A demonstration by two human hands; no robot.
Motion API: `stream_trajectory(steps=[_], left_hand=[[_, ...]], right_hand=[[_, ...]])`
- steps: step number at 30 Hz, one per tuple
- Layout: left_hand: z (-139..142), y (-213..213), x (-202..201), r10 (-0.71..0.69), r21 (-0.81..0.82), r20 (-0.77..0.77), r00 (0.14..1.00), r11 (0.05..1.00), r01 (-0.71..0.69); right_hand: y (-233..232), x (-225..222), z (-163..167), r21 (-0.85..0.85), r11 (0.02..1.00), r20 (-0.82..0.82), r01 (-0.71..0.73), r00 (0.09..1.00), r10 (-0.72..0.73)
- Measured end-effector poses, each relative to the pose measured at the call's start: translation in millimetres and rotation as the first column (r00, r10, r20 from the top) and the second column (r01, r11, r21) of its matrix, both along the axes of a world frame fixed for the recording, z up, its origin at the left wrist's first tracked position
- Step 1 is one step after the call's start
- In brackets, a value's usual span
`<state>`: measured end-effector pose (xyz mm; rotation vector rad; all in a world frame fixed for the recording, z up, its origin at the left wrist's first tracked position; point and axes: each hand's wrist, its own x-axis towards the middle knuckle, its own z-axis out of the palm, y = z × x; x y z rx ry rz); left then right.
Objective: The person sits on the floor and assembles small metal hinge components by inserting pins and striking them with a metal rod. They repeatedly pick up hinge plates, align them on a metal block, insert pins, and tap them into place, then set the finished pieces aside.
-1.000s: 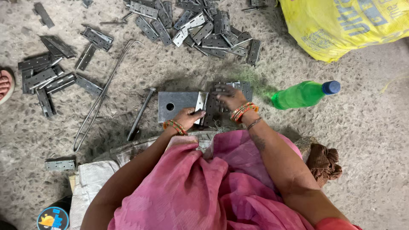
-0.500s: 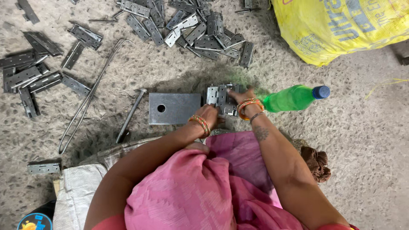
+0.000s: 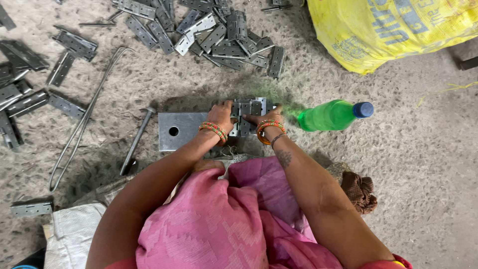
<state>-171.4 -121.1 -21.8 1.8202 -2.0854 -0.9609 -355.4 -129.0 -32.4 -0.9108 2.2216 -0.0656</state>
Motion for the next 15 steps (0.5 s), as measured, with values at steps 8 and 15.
stream_trajectory(steps=[8, 15], left_hand=[[-22, 0, -31, 0.007, 0.040, 0.092, 0.996, 0.999, -0.010], [-14, 3, -26, 0.064, 0.081, -0.021, 0.998, 0.995, -0.062]], right_hand=[[-2, 4, -2, 0.005, 1.000, -0.077, -0.004, 0.997, 0.004], [-7, -1, -3, 0.019, 0.985, -0.090, -0.169, 0.981, 0.170]])
